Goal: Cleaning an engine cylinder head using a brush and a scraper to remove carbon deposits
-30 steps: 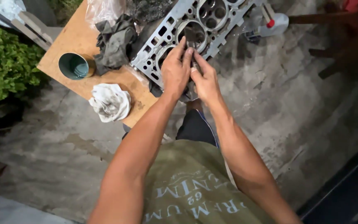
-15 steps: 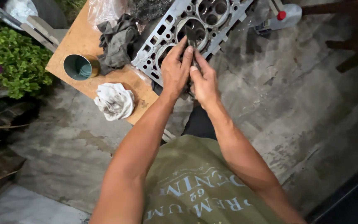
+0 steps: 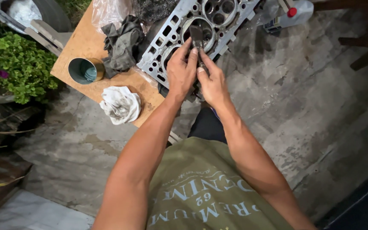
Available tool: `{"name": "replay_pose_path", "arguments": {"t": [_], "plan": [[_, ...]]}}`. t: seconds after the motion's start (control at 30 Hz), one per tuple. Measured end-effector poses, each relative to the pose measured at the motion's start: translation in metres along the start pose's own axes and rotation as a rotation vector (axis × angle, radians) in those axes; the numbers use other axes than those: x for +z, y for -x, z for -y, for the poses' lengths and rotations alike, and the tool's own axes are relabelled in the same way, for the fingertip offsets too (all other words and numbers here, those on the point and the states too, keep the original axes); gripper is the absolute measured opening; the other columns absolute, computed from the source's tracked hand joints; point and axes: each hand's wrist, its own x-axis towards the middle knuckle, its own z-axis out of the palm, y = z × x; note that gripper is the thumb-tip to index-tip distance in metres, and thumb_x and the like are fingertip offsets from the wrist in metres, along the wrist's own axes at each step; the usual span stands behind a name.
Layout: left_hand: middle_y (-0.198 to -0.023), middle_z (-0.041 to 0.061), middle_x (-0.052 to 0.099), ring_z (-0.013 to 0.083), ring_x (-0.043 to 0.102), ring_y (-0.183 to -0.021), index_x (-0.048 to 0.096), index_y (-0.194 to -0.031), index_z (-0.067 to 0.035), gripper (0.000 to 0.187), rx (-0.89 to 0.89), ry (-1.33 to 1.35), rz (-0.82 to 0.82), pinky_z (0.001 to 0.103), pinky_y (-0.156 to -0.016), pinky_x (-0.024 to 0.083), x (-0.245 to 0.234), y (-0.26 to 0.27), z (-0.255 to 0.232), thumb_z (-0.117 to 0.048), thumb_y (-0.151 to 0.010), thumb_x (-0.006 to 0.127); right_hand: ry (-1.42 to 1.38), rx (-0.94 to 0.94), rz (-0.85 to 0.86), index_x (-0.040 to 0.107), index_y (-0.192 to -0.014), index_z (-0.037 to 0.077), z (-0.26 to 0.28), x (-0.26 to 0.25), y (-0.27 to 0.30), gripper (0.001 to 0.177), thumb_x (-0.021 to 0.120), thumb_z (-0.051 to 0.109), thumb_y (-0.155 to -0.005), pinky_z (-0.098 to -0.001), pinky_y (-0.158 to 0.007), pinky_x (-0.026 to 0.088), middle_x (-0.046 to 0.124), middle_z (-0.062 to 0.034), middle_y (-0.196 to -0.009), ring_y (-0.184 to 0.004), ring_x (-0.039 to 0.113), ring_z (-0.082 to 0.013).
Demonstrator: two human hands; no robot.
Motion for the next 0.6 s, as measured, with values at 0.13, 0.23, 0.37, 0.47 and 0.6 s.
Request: {"name": "replay_pose_path", "arguments": {"t": [0.13,0.23,0.37,0.47,0.6], "plan": [[-0.135,0.015,0.068,0.0272,0.065,-0.126,0.059,-0.139,-0.010,0.046,-0.024,-0.025,0.019,0.037,-0.106,0.051,0.000,0.000,-0.002,-0.036,-0.102,0.054,-0.004,0.000,0.051,0.043,-0.152,0.011,0.003,-0.009,-0.004,0.055,0.048,0.014,-0.097,-0.0352,-0.119,0.035,0.047,-0.0149,-0.155,-0.145,0.043,-0.0252],[-0.131,0.014,0.070,0.0251,0.068,-0.119,0.060,-0.138,-0.009,0.045,0.012,-0.033,-0.010,0.034,-0.098,0.053,0.002,0.000,0.002,-0.035,-0.102,0.056,0.057,-0.012,0.050,0.046,-0.150,0.011,0.017,-0.012,-0.002,0.055,0.047,0.018,-0.096,-0.0326,-0.118,0.035,0.050,-0.0127,-0.153,-0.144,0.046,-0.0229],[-0.136,0.015,0.067,0.0268,0.066,-0.124,0.057,-0.141,-0.010,0.048,-0.020,-0.070,0.014,0.037,-0.102,0.054,0.006,0.001,0.008,-0.038,-0.101,0.057,0.098,0.075,0.079,0.045,-0.151,0.016,0.028,-0.022,-0.005,0.056,0.047,0.016,-0.095,-0.0339,-0.117,0.035,0.050,-0.0129,-0.153,-0.144,0.046,-0.0256],[-0.134,0.012,0.069,0.0235,0.068,-0.122,0.060,-0.139,-0.013,0.046,-0.016,-0.083,-0.015,0.034,-0.100,0.053,0.008,-0.003,0.006,-0.037,-0.100,0.059,0.111,-0.023,0.116,0.044,-0.152,0.013,0.037,-0.033,-0.005,0.056,0.046,0.016,-0.096,-0.0345,-0.120,0.032,0.047,-0.0127,-0.155,-0.146,0.042,-0.0254],[-0.132,0.014,0.069,0.0289,0.067,-0.120,0.060,-0.137,-0.010,0.045,0.026,-0.127,0.028,0.041,-0.100,0.053,0.004,0.002,0.003,-0.037,-0.102,0.056,0.371,0.038,0.167,0.041,-0.154,0.024,0.043,-0.049,0.000,0.055,0.045,0.023,-0.099,-0.0401,-0.082,0.039,0.060,-0.0115,-0.133,-0.091,0.044,-0.0248]]}}
